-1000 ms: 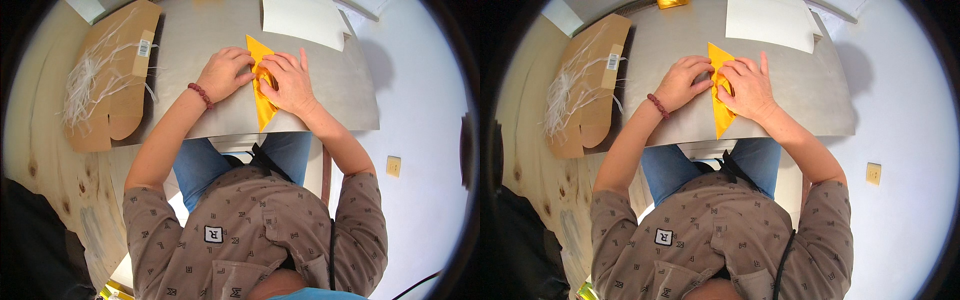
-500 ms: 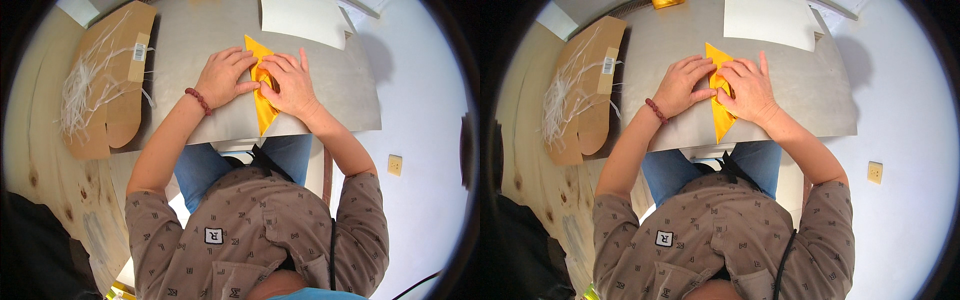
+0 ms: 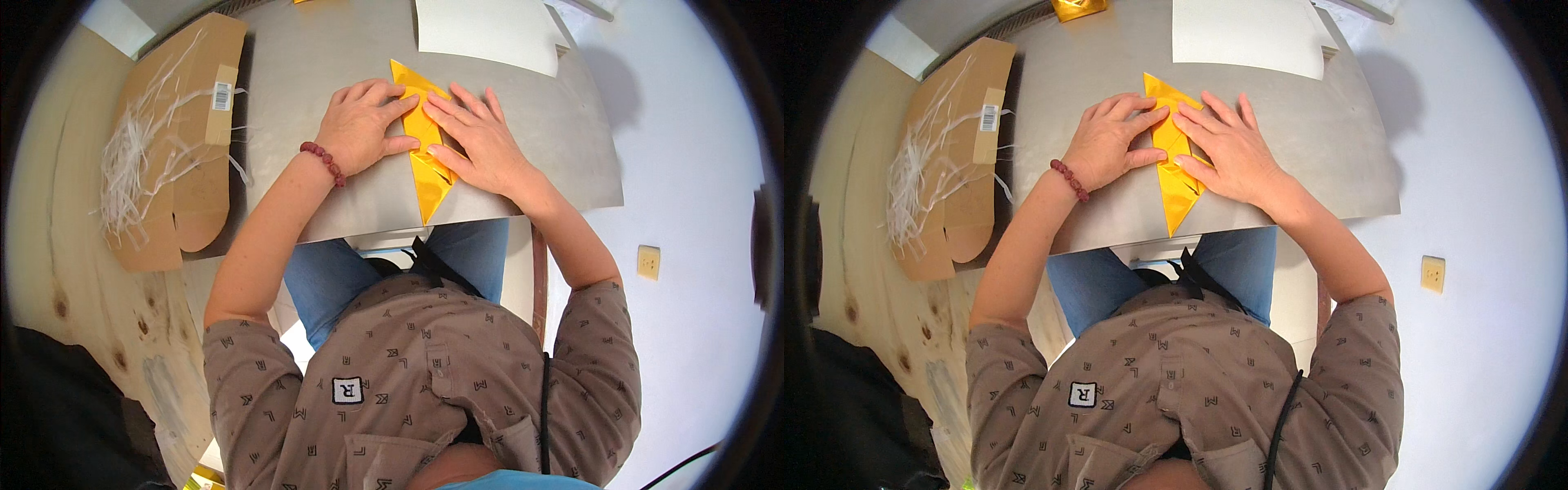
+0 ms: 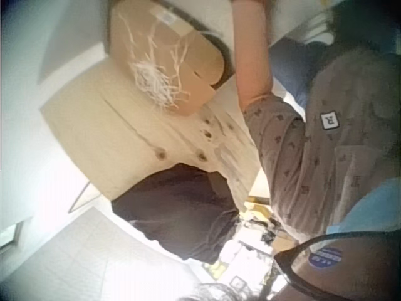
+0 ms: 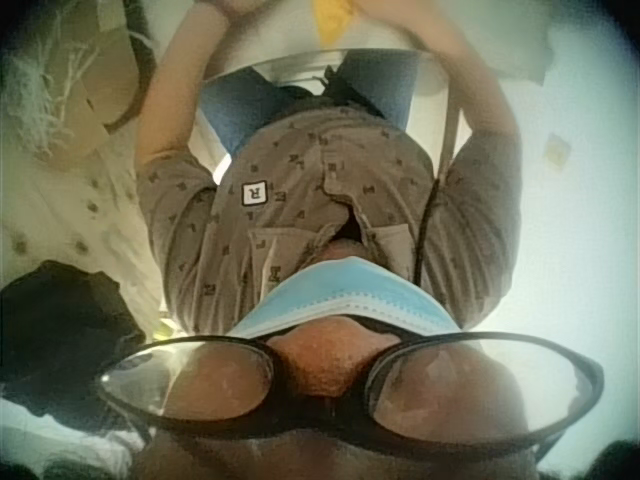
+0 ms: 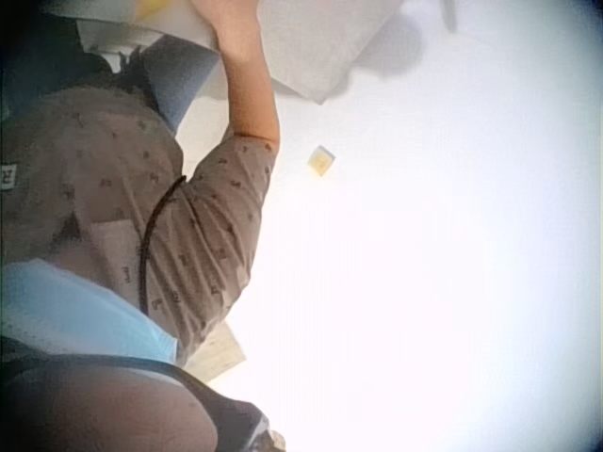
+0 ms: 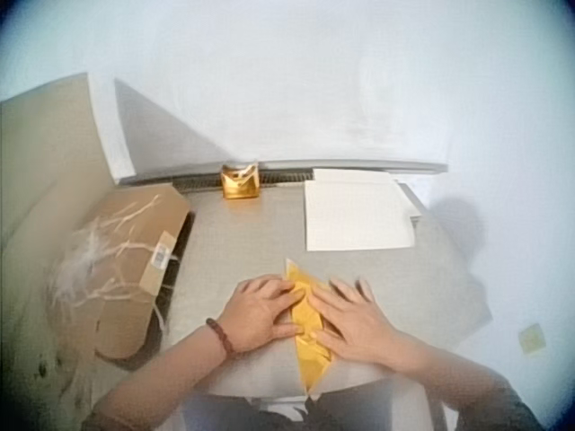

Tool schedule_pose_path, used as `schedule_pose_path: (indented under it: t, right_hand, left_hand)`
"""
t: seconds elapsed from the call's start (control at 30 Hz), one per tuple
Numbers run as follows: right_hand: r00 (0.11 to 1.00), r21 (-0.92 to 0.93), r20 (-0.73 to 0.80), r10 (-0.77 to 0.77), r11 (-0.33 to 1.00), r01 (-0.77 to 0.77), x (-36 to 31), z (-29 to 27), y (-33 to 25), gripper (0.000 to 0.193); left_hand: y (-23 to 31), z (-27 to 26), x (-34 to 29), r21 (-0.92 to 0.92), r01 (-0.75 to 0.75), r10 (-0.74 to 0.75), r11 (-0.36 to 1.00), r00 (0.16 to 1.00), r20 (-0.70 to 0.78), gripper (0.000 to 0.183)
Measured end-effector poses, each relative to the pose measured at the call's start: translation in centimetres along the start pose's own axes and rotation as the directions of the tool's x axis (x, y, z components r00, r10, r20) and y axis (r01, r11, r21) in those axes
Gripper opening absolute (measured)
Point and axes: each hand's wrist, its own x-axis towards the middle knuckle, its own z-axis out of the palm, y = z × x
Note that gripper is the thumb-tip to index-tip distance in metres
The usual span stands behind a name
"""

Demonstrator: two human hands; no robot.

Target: The person folds a gold-colored sheet of paper into a triangular origami shape, pressing creases and tucking flaps to form a small pouch. They place the finished piece on the table and begin folding a second sheet in the same manner.

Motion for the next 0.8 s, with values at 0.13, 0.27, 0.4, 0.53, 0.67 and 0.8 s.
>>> schedule_pose_path:
  t: [0.13, 0.27, 0.4, 0.53, 0.67, 0.8]
  right_hand:
    - [0.999, 0.051, 0.047, -0.026, 0.998, 0.024, -2.1, -1.4, -0.2, 0.053]
    - [0.998, 0.085, 0.054, -0.044, 0.996, 0.039, -4.3, -2.4, -0.9, 0.047]
    - [0.992, 0.117, 0.085, -0.09, 0.99, 0.08, -6.7, -3.7, -2.2, 0.042]
    - [0.988, 0.209, 0.09, -0.122, 0.973, 0.101, -7.6, -5.1, -2.6, 0.04]
    - [0.995, 0.204, -0.032, -0.09, 0.974, 0.094, -3.4, -4.3, -0.9, 0.045]
    - [0.999, 0.049, -0.02, -0.044, 0.998, 0.045, 1.9, -1.6, 0.6, 0.054]
  left_hand:
    - [0.0, -0.2, 0.1, -0.021, 0.001, -0.001, 1.0, 1.0, -0.002, 0.066]
    - [0.0, -0.2, 0.0, -0.016, -0.001, 0.001, 1.0, 1.0, 0.002, 0.066]
    - [-0.1, -0.1, 0.0, -0.014, 0.007, -0.007, 1.0, 1.0, 0.006, 0.066]
    - [-0.3, -0.2, 0.3, -0.019, 0.002, -0.002, 1.0, 1.0, 0.006, 0.066]
    - [0.0, -0.5, 0.5, 0.023, 0.008, -0.009, 1.0, 1.0, 0.03, 0.067]
    - [0.0, -1.0, 0.8, 0.037, -0.026, 0.024, 0.999, 0.999, 0.046, 0.07]
